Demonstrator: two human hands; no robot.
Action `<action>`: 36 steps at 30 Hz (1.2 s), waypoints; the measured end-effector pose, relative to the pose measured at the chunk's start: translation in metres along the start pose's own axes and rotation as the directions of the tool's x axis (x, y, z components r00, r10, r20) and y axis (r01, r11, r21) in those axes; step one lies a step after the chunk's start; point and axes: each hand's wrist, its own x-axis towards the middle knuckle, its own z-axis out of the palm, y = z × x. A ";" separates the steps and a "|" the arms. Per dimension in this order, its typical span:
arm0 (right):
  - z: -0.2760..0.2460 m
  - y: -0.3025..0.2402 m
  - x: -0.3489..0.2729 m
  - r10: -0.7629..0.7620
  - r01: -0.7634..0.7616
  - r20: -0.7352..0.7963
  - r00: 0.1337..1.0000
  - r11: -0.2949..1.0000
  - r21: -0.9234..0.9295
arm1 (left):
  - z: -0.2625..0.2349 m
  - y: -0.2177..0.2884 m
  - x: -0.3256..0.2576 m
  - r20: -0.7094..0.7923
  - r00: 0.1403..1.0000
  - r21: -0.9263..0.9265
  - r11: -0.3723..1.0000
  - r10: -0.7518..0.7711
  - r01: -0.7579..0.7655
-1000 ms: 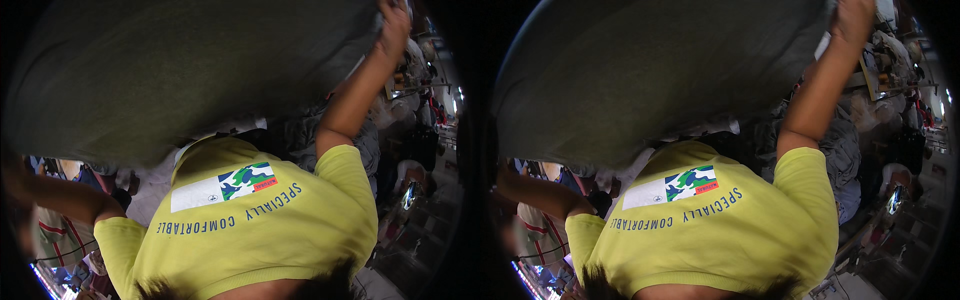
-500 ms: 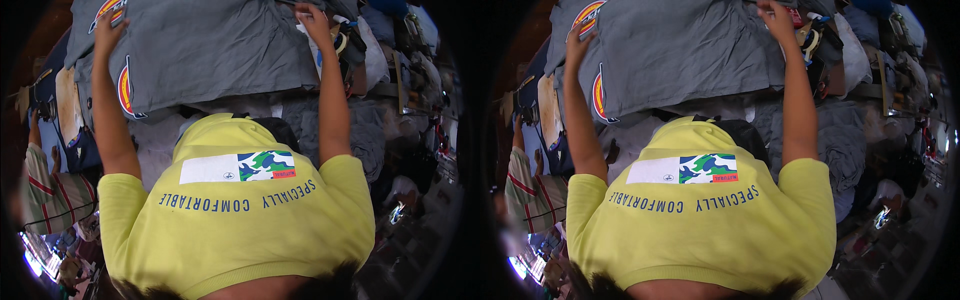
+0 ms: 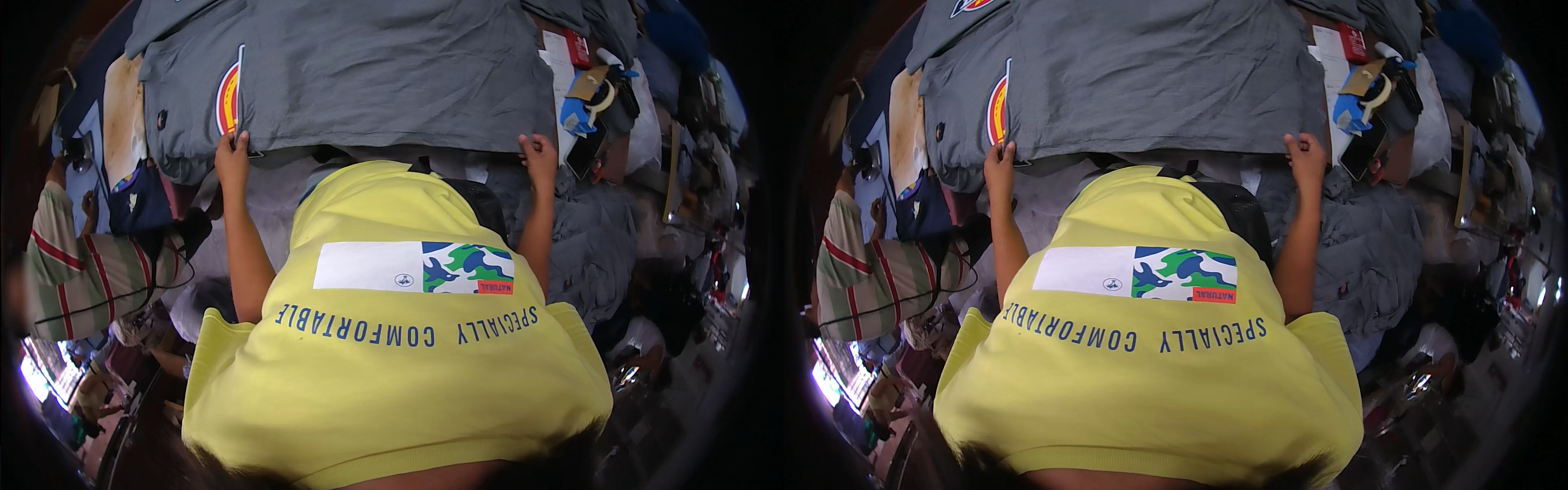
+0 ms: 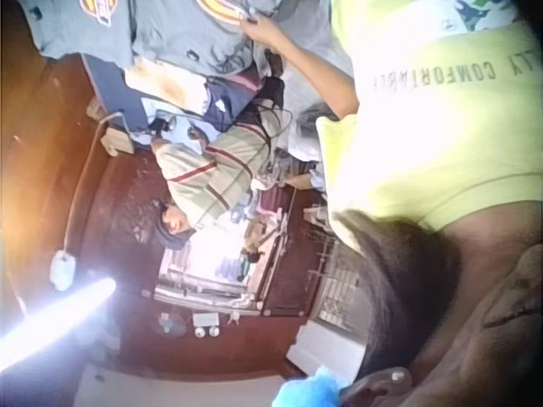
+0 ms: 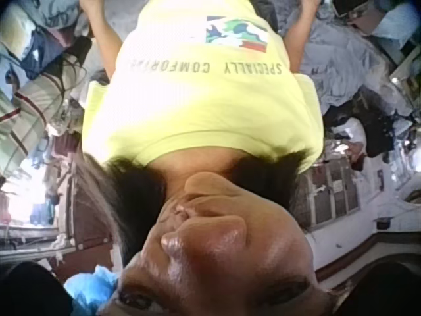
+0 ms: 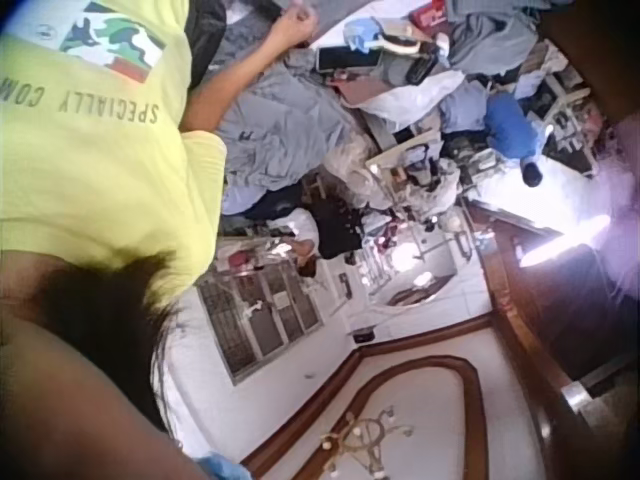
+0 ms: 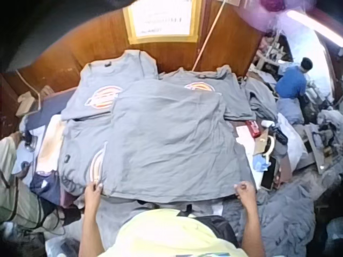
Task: The person trims loose threads from gray t-shirts using shears and folds them into a stack.
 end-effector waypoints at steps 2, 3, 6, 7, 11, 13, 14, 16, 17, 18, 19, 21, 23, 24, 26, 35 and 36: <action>-0.007 -0.009 -0.001 0.097 -0.099 0.021 0.995 0.988 0.118 | -0.013 0.012 -0.002 0.130 0.965 -0.260 0.931 -0.228 0.255; -0.011 -0.011 -0.002 0.145 -0.147 0.024 0.989 0.968 0.202 | -0.019 0.021 -0.005 0.214 0.923 -0.370 0.847 -0.321 0.381; -0.011 -0.003 0.001 0.161 -0.158 -0.003 0.987 0.971 0.179 | -0.019 0.028 -0.009 0.290 0.895 -0.472 0.763 -0.338 0.441; -0.011 -0.004 0.001 0.158 -0.154 -0.011 0.987 0.974 0.165 | -0.018 0.032 -0.009 0.312 0.889 -0.498 0.739 -0.334 0.453; -0.017 -0.033 -0.008 0.148 -0.167 0.100 0.984 0.962 0.214 | -0.037 0.053 0.002 0.361 0.892 -0.575 0.689 -0.271 0.442; -0.025 -0.039 -0.008 0.088 -0.123 0.135 0.987 0.954 0.275 | -0.056 0.083 0.024 0.311 0.935 -0.643 0.686 -0.173 0.341; -0.023 -0.057 -0.012 0.079 -0.115 0.146 0.986 0.958 0.262 | -0.066 0.093 0.037 0.233 0.965 -0.683 0.686 -0.122 0.252; -0.020 -0.067 -0.015 -0.001 -0.083 0.290 0.957 0.958 0.275 | -0.082 0.109 0.076 0.087 0.995 -0.767 0.634 -0.049 0.099; -0.017 -0.072 -0.016 -0.045 -0.062 0.358 0.932 0.958 0.281 | -0.082 0.112 0.095 0.014 0.999 -0.817 0.575 -0.037 0.033; -0.012 -0.086 -0.024 -0.019 -0.122 0.504 0.863 0.961 0.247 | -0.077 0.114 0.107 -0.028 0.997 -0.845 0.535 -0.073 0.015; -0.009 -0.093 -0.029 0.050 -0.183 0.615 0.787 0.971 0.155 | -0.072 0.118 0.119 -0.066 0.992 -0.869 0.494 -0.106 -0.005; -0.014 -0.092 -0.029 0.093 -0.144 0.608 0.788 0.989 0.034 | -0.061 0.119 0.130 -0.076 0.977 -0.883 0.469 -0.200 0.027; -0.034 -0.074 -0.010 0.120 -0.124 0.280 0.953 0.992 -0.001 | -0.037 0.103 0.124 -0.021 0.948 -0.863 0.484 -0.317 0.142; -0.055 -0.045 0.013 0.086 -0.079 0.120 0.989 0.995 -0.062 | -0.022 0.100 0.110 0.087 0.969 -0.858 0.477 -0.230 0.191; -0.102 0.013 0.054 -0.283 0.107 -0.200 0.938 0.785 -0.610 | 0.005 0.103 0.073 0.443 0.897 -0.756 0.531 -0.014 0.381; -0.143 0.067 0.093 -0.061 -0.277 -0.480 0.875 0.751 -0.599 | 0.070 0.156 -0.017 0.680 0.727 -0.478 0.693 -0.098 0.540; -0.148 0.072 0.096 -0.062 -0.274 -0.485 0.872 0.759 -0.591 | 0.075 0.157 -0.018 0.648 0.755 -0.504 0.686 -0.101 0.525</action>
